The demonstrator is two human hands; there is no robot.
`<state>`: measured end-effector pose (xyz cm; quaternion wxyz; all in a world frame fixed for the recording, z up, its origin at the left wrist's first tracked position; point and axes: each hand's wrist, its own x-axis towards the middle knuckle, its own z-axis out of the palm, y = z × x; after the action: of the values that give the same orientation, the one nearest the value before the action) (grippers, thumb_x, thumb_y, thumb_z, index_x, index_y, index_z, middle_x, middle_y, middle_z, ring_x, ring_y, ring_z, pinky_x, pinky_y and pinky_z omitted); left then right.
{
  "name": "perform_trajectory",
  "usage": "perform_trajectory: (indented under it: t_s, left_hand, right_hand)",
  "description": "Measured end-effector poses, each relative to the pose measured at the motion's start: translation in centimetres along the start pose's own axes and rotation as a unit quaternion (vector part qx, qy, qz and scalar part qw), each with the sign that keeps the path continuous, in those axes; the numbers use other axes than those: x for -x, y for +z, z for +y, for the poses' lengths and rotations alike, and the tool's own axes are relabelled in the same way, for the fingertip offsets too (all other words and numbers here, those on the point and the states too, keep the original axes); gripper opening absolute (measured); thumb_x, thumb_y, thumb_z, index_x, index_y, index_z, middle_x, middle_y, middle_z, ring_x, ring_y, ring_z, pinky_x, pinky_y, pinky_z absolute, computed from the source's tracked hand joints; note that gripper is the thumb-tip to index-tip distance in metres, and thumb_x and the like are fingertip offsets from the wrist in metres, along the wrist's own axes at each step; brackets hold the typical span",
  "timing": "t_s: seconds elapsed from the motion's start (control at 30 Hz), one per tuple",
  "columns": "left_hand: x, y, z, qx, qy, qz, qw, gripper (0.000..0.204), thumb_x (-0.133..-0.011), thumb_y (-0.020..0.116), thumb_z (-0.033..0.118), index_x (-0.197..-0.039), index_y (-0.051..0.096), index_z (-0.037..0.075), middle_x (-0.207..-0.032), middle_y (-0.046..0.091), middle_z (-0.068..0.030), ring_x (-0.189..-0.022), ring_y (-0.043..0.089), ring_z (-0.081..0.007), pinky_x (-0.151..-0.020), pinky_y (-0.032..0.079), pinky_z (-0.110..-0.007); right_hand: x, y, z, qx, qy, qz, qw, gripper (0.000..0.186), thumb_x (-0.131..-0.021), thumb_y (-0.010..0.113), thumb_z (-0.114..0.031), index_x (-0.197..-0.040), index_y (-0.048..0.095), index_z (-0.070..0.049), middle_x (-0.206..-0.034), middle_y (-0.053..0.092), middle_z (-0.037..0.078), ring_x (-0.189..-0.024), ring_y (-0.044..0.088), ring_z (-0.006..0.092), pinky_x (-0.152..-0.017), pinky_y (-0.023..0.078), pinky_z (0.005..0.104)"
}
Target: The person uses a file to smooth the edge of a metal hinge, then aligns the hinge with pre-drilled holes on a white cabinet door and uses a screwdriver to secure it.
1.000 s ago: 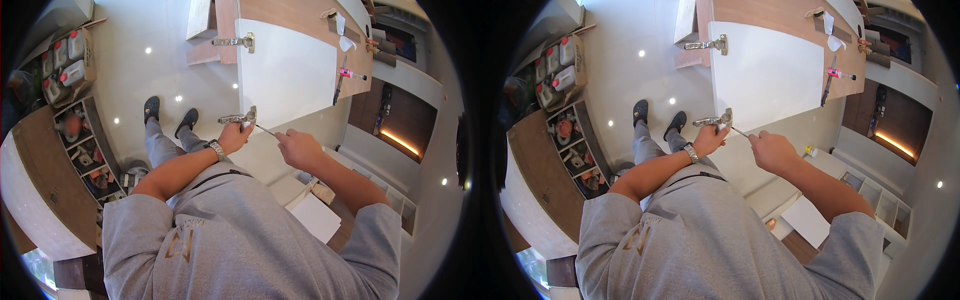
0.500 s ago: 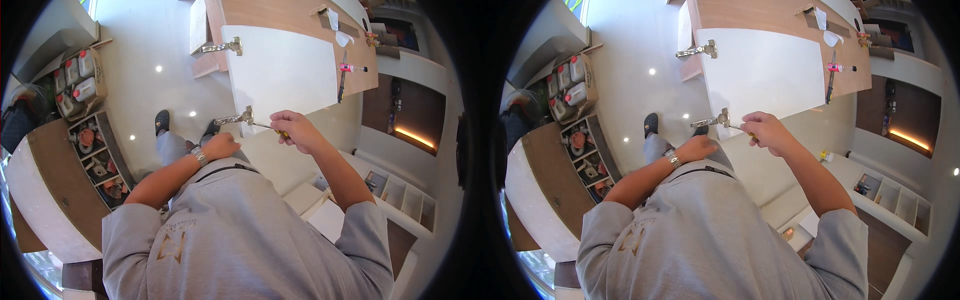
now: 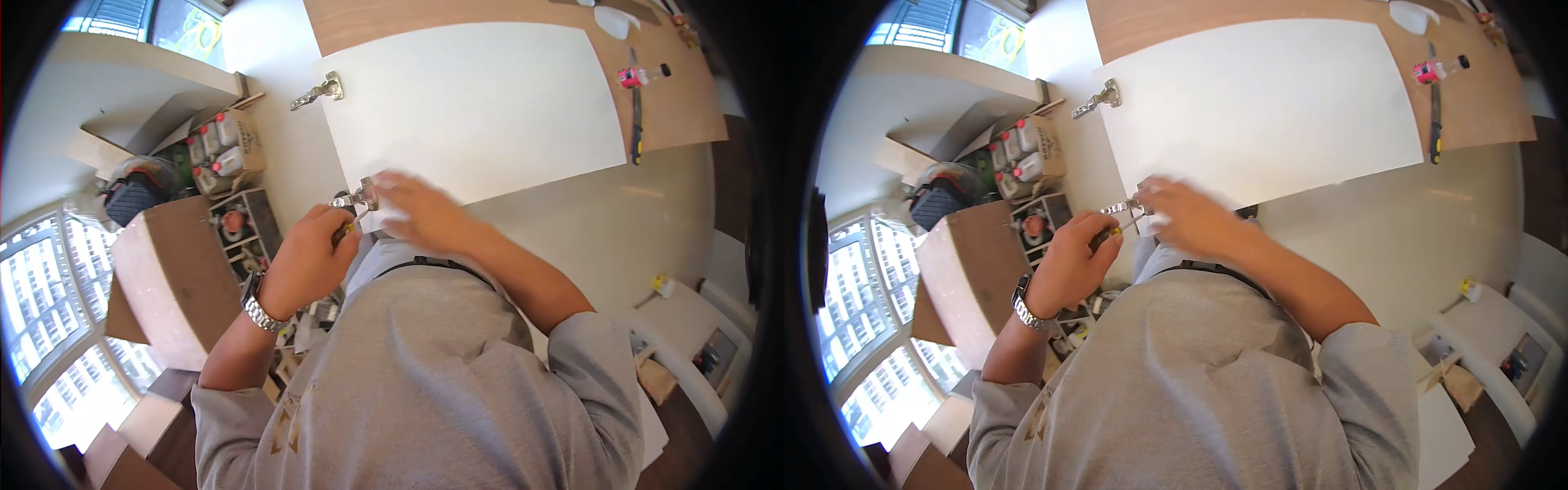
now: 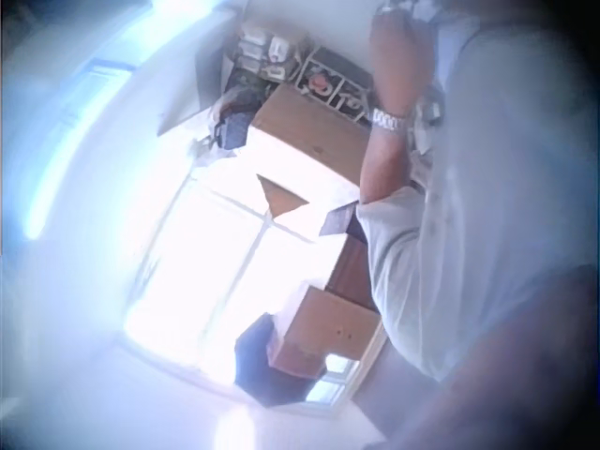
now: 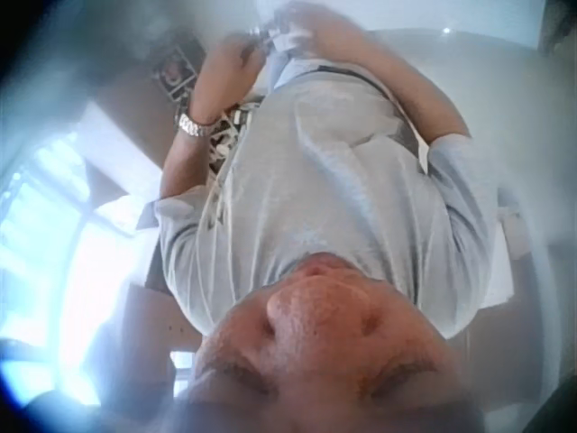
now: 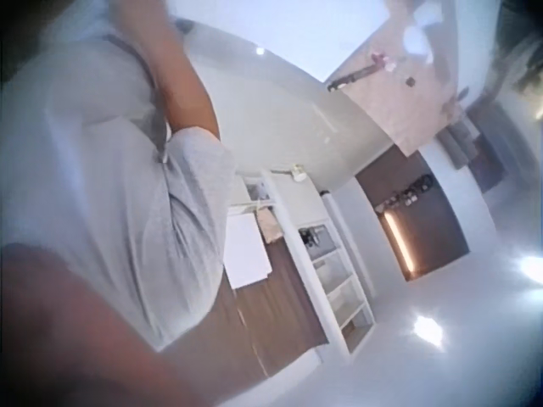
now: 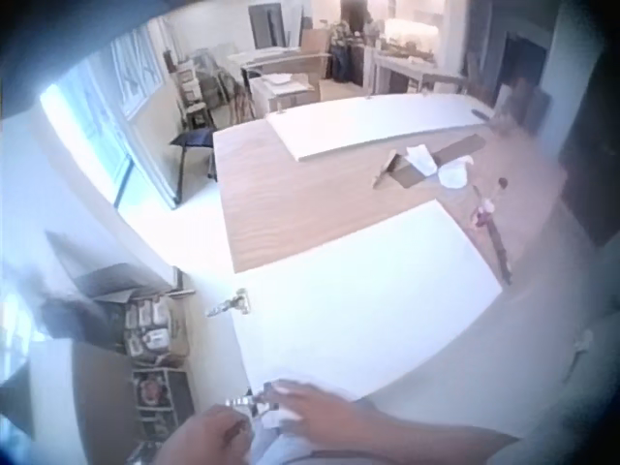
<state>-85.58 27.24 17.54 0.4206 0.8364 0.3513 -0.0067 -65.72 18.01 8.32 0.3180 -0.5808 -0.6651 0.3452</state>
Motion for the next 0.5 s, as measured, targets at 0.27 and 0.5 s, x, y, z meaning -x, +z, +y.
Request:
perform_trajectory:
  t_s: [0.27,0.5]
  left_hand:
    - [-3.1,0.9,1.5,0.349,-0.464,-0.055,0.812,0.038,-0.084,0.060,0.009,-0.120,0.054,-0.003,-0.088,0.064,-0.0083,-0.063,0.054,-0.0106,-0.040,0.033,-0.020]
    - [-5.7,0.9,2.7,0.340,-0.581,-0.068,0.737,0.009,-0.086,0.059,0.011,-0.088,0.059,0.003,-0.071,0.055,-0.0049,-0.050,0.050,-0.0110,-0.037,0.033,-0.023]
  right_hand:
    - [3.5,-14.6,20.9,0.319,0.165,0.242,0.901,0.048,-0.089,0.063,-0.038,-0.125,0.059,-0.005,-0.138,0.050,0.017,-0.129,0.046,0.0333,-0.108,0.036,0.0462]
    - [2.6,-14.9,22.1,0.400,0.228,0.245,0.853,0.055,-0.096,0.046,-0.051,-0.137,0.051,-0.014,-0.148,0.040,0.005,-0.138,0.033,0.0258,-0.113,0.022,0.0520]
